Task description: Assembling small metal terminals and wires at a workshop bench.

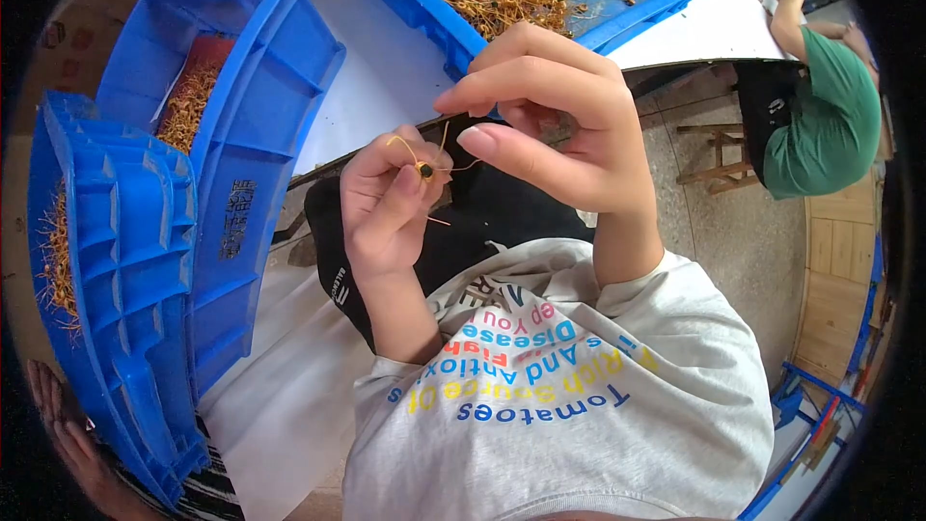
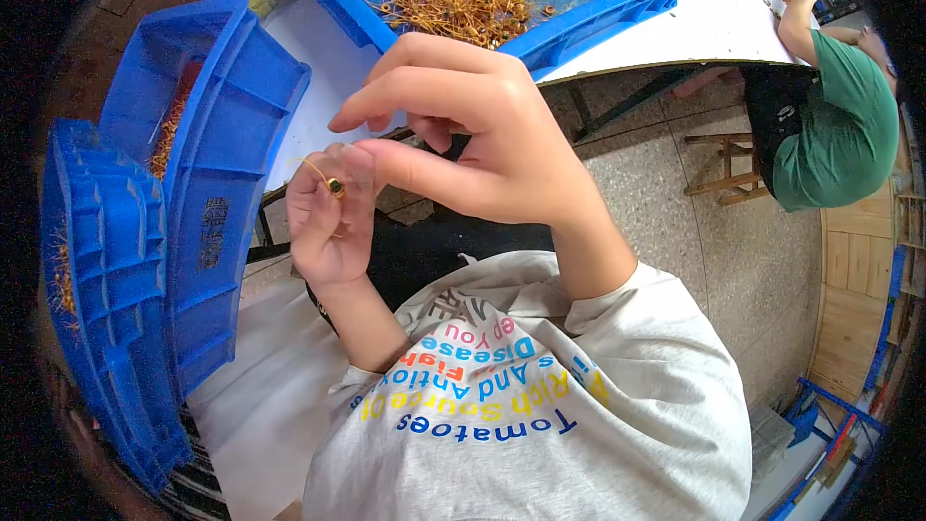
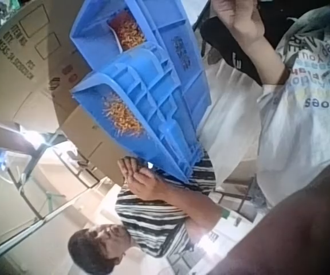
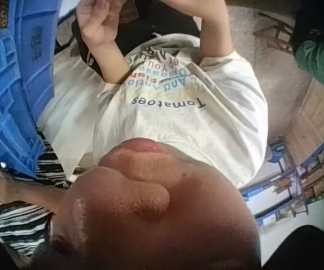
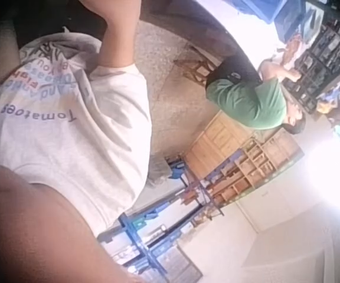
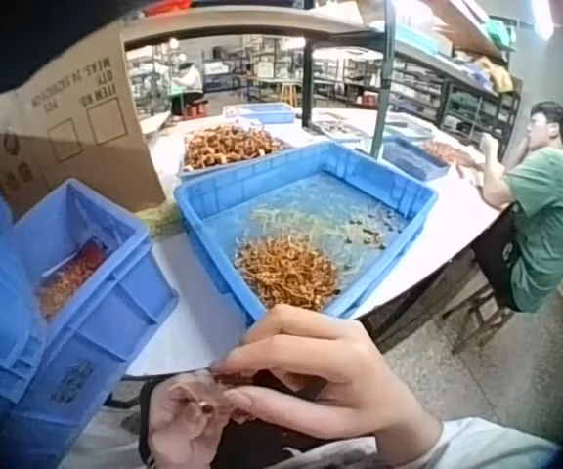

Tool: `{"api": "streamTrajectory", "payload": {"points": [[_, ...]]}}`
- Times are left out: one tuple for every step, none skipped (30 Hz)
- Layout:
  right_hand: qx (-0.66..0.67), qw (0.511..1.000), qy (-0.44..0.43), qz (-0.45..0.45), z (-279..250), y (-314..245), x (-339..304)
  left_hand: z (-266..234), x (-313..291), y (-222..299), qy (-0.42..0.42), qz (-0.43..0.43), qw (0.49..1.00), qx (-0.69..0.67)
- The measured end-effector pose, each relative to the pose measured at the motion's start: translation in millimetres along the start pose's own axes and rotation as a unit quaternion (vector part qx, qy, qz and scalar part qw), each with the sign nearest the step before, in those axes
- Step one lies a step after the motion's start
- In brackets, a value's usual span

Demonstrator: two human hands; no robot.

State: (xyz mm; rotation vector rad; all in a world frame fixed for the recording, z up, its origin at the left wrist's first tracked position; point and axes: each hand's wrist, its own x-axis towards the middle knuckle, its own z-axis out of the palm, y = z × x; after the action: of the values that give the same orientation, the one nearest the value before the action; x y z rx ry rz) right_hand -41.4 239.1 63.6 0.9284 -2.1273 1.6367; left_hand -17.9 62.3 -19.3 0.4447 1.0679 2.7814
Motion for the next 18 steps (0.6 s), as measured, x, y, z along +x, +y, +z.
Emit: {"api": "streamTrajectory", "payload": {"points": [[0.009,1.000,-0.002,0.003,0,2,0,0,0,0,-0.006,0.006,1.000,-0.006],[0.019,1.000,-0.004,0.006,0,5,-1,-1,0,0,-0.012,0.012,1.000,-0.011],[0.028,1.000,-0.006,0.008,0,6,-1,-1,0,0,-0.018,0.018,1.000,-0.017],[0.029,1.000,-0.006,0.009,0,8,-1,-1,0,0,-0.017,0.018,1.000,-0.017],[0.027,1.000,-0.007,0.002,0,10,-1,0,0,-1,-0.018,0.016,1.000,-0.017],[0.025,1.000,-0.008,-0.004,0,11,-1,0,0,-2,-0.018,0.013,1.000,-0.017],[0.024,1.000,-0.009,-0.010,0,12,-1,1,0,-2,-0.019,0.011,1.000,-0.017],[0.022,1.000,-0.011,-0.016,0,12,-1,2,-1,-3,-0.020,0.009,1.000,-0.018],[0.022,1.000,-0.011,-0.016,0,12,-1,2,-1,-3,-0.019,0.009,1.000,-0.018],[0.023,1.000,-0.011,-0.012,0,12,-1,3,-1,-3,-0.023,0.010,1.000,-0.012],[0.024,1.000,-0.011,-0.009,1,11,-1,3,0,-3,-0.027,0.010,1.000,-0.007],[0.024,1.000,-0.011,-0.005,1,10,-1,4,0,-3,-0.031,0.011,0.999,-0.002],[0.025,1.000,-0.011,-0.001,0,10,-1,5,0,-4,-0.035,0.012,0.999,0.004],[0.025,1.000,-0.011,-0.001,0,10,-1,6,0,-4,-0.035,0.011,0.999,0.003],[0.022,1.000,-0.014,0.001,0,10,-1,8,-1,-4,-0.029,0.017,0.999,0.010],[0.019,1.000,-0.017,0.004,-1,11,0,10,-1,-4,-0.023,0.023,0.999,0.017],[0.016,1.000,-0.019,0.006,-2,11,0,11,-1,-4,-0.017,0.028,0.999,0.024],[0.013,1.000,-0.023,0.007,-2,11,0,12,-2,-4,-0.010,0.034,0.999,0.031]]}}
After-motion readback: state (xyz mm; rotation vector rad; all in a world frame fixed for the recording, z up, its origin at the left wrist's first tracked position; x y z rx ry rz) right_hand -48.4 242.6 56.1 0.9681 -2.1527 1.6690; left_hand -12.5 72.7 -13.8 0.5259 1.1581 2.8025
